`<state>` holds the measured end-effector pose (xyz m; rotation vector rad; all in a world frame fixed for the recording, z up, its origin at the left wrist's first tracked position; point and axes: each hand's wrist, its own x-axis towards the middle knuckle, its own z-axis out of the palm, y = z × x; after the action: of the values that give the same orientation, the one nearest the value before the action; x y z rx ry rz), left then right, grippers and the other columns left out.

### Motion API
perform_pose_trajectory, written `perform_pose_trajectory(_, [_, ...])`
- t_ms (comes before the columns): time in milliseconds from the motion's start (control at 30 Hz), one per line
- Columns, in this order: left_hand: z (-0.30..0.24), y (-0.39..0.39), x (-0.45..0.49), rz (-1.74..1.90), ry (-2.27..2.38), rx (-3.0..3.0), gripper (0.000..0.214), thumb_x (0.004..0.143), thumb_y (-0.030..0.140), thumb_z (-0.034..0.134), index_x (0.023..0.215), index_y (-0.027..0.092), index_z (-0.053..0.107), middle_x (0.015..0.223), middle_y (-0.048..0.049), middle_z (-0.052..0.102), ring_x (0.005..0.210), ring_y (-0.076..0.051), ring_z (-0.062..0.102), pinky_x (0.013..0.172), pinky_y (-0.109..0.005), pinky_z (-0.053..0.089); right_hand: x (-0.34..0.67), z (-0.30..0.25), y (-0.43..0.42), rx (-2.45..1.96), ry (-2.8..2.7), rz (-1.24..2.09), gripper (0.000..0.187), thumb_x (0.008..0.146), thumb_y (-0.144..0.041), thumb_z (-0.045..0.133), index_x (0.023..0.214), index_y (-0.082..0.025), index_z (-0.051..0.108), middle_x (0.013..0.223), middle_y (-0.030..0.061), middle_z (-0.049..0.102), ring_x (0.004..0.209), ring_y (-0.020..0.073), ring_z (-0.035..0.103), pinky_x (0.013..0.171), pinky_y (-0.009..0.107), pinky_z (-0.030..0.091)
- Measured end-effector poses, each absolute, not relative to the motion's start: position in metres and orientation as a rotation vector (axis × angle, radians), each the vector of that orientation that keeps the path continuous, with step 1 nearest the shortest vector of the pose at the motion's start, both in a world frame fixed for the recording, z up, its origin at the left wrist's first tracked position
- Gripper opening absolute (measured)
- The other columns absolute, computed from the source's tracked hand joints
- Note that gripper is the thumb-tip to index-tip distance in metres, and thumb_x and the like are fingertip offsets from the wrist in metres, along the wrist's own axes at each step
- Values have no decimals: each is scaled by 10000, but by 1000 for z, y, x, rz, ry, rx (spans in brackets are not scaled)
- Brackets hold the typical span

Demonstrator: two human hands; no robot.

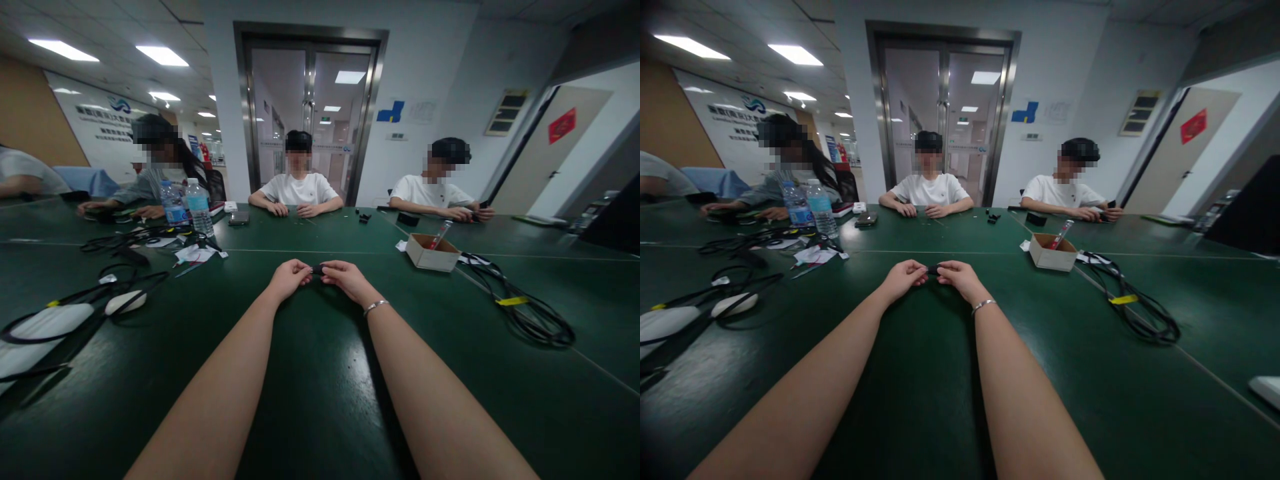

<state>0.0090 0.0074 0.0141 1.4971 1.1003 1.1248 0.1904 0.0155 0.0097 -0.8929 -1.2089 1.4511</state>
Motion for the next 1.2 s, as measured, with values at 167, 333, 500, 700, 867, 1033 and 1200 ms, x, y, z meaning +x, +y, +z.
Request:
perform_pose_trajectory(167, [13, 9, 8, 1094, 1156, 1532, 152, 815, 269, 600, 779, 123, 583, 652, -33, 631, 556, -99, 558, 565, -225, 444, 191, 9, 15, -904, -1205, 1456, 160, 731, -35, 721, 873, -96, 677, 807, 67, 673, 642, 104, 640, 604, 151, 565])
perform_pose_trajectory(333, [11, 13, 7, 1059, 1180, 1555, 234, 806, 357, 608, 766, 129, 573, 632, -32, 627, 539, -100, 550, 532, -215, 430, 192, 11, 14, -887, -1206, 1466, 134, 747, -27, 699, 861, -95, 682, 806, 67, 671, 637, 101, 635, 597, 152, 565])
perform_pose_trajectory(500, [8, 16, 7, 1046, 1186, 1595, 244, 816, 371, 578, 738, 142, 550, 598, -15, 605, 506, -95, 527, 504, -206, 405, 192, 12, 12, -859, -1202, 1482, 154, 739, -23, 702, 874, -93, 681, 816, 68, 671, 623, 96, 628, 582, 146, 557])
perform_pose_trajectory(700, [11, 12, 7, 1039, 1211, 1637, 258, 828, 390, 547, 735, 149, 538, 565, 4, 572, 471, -86, 487, 478, -200, 380, 193, 13, 10, -845, -1195, 1480, 160, 732, -30, 710, 879, -89, 685, 832, 75, 671, 631, 98, 623, 594, 160, 556])
perform_pose_trajectory(867, [10, 11, 7, 1032, 1218, 1685, 269, 834, 411, 525, 740, 159, 534, 565, 10, 569, 480, -89, 492, 493, -197, 383, 193, 14, 9, -831, -1188, 1497, 167, 722, -32, 716, 877, -88, 694, 837, 81, 673, 621, 98, 618, 589, 165, 553])
perform_pose_trajectory(1033, [4, 16, 5, 1010, 1210, 1754, 407, 851, 525, 435, 713, 157, 543, 548, -8, 566, 481, -105, 511, 485, -205, 377, 193, 14, 9, -834, -1200, 1483, 198, 697, -30, 729, 881, -97, 697, 852, 77, 676, 624, 98, 619, 593, 176, 555])
perform_pose_trajectory(1200, [2, 18, 5, 1000, 1232, 1740, 451, 834, 575, 428, 692, 162, 540, 559, -13, 569, 486, -109, 517, 484, -211, 372, 192, 13, 10, -821, -1209, 1491, 208, 687, -57, 746, 884, -106, 695, 873, 76, 678, 638, 104, 621, 595, 187, 560])
